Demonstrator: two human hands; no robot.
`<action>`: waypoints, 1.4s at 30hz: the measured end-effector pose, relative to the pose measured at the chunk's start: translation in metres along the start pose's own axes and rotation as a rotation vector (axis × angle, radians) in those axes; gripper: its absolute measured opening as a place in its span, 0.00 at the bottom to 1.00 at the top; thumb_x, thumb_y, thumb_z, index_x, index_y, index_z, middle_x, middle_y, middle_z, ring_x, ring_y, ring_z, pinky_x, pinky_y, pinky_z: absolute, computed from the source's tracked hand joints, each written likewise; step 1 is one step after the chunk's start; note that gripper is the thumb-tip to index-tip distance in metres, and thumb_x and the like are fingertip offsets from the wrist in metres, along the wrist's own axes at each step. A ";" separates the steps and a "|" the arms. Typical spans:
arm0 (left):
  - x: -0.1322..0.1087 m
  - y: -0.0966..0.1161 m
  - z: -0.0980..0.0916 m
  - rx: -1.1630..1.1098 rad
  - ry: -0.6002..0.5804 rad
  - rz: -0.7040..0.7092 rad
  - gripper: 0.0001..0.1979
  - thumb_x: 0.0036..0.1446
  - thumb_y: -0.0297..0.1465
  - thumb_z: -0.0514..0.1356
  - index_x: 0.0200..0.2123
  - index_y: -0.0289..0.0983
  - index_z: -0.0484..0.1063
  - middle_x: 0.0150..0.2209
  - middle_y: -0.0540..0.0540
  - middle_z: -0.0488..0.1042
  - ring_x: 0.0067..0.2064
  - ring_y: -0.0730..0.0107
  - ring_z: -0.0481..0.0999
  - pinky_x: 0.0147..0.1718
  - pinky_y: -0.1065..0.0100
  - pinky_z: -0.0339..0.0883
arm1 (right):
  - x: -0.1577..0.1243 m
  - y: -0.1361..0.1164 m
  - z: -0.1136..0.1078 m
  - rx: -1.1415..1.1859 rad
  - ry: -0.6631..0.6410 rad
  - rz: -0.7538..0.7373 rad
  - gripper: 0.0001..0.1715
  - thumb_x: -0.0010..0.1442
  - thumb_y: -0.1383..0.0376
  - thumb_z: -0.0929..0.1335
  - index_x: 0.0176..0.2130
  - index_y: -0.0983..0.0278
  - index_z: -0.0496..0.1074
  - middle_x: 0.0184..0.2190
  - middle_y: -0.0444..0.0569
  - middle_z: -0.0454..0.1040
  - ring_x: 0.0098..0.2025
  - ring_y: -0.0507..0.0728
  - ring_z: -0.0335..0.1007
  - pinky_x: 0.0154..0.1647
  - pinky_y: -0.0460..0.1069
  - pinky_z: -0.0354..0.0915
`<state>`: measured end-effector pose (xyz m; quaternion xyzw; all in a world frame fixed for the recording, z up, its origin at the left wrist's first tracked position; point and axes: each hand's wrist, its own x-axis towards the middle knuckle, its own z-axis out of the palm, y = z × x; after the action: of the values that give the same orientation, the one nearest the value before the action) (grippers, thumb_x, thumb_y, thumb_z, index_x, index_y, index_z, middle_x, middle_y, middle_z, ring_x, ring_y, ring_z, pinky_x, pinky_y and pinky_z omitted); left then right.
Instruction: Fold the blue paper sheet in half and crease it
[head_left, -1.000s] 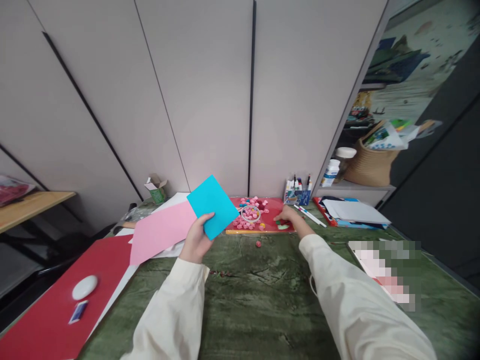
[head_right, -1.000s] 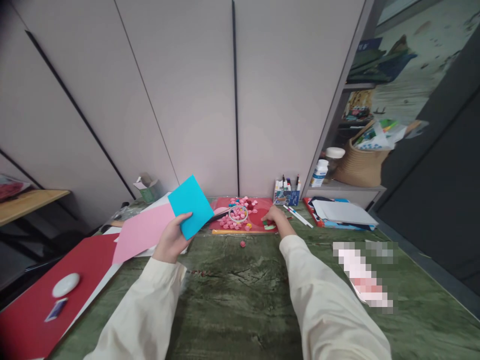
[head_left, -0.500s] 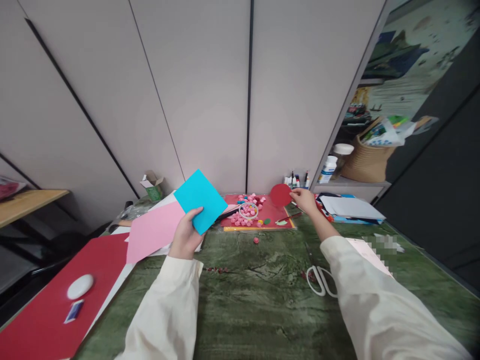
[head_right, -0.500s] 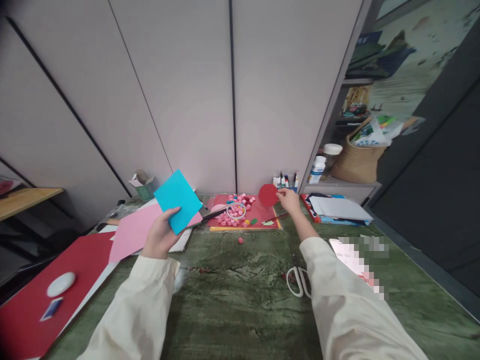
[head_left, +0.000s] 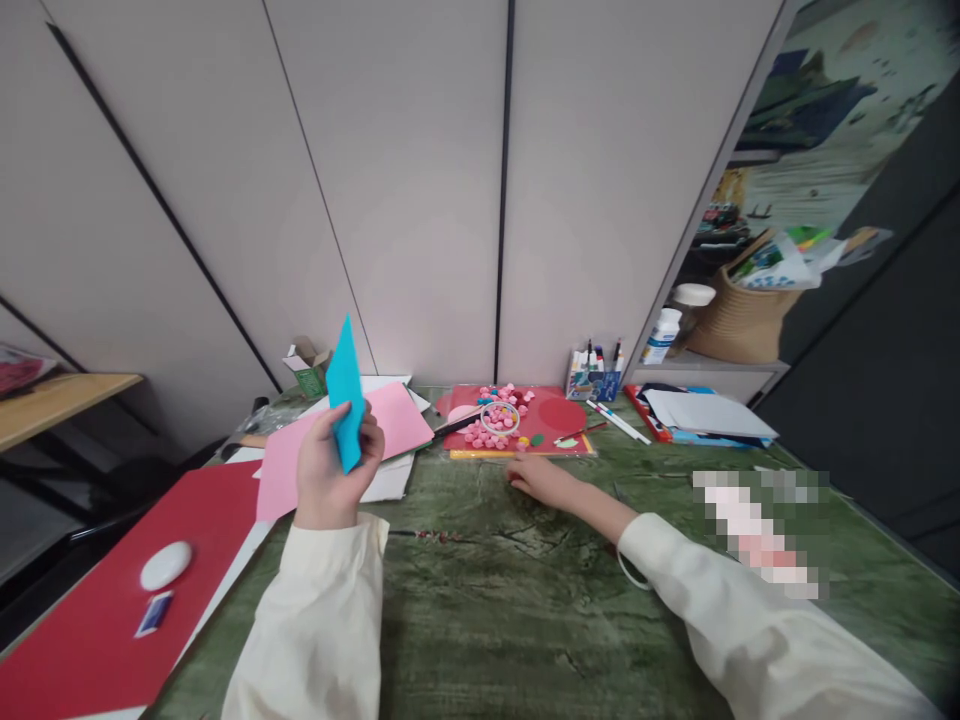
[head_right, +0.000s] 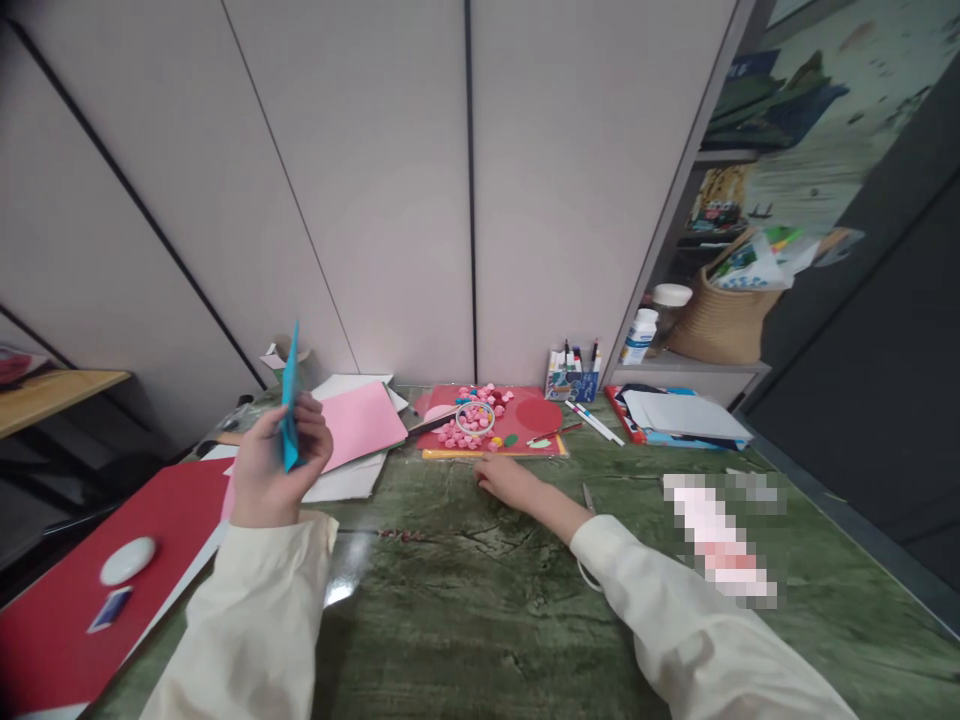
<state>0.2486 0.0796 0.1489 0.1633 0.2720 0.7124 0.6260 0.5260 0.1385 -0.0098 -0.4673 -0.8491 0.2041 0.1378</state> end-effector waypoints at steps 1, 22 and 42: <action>-0.002 0.002 0.000 -0.047 -0.038 -0.013 0.04 0.51 0.22 0.52 0.31 0.33 0.65 0.23 0.51 0.69 0.21 0.84 0.70 0.21 0.83 0.66 | 0.002 0.004 -0.003 0.009 0.018 0.012 0.10 0.60 0.63 0.63 0.40 0.64 0.70 0.42 0.50 0.70 0.41 0.54 0.68 0.43 0.53 0.65; -0.098 -0.136 0.001 0.997 -0.685 -0.038 0.19 0.56 0.37 0.53 0.49 0.35 0.63 0.47 0.42 0.72 0.45 0.61 0.72 0.44 0.62 0.66 | -0.163 -0.089 -0.047 1.181 0.187 0.276 0.27 0.54 0.57 0.67 0.52 0.60 0.60 0.35 0.50 0.74 0.29 0.55 0.70 0.21 0.47 0.69; -0.061 0.046 -0.295 2.432 0.318 0.203 0.26 0.51 0.29 0.46 0.56 0.39 0.57 0.56 0.40 0.62 0.59 0.52 0.58 0.56 0.52 0.49 | -0.240 -0.035 -0.021 0.998 0.534 0.768 0.23 0.37 0.52 0.72 0.33 0.62 0.72 0.24 0.45 0.73 0.20 0.57 0.70 0.23 0.49 0.69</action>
<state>0.0525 -0.0371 -0.0526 0.5720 0.8180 0.0526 -0.0317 0.6350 -0.0778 0.0153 -0.6504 -0.3642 0.4831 0.4593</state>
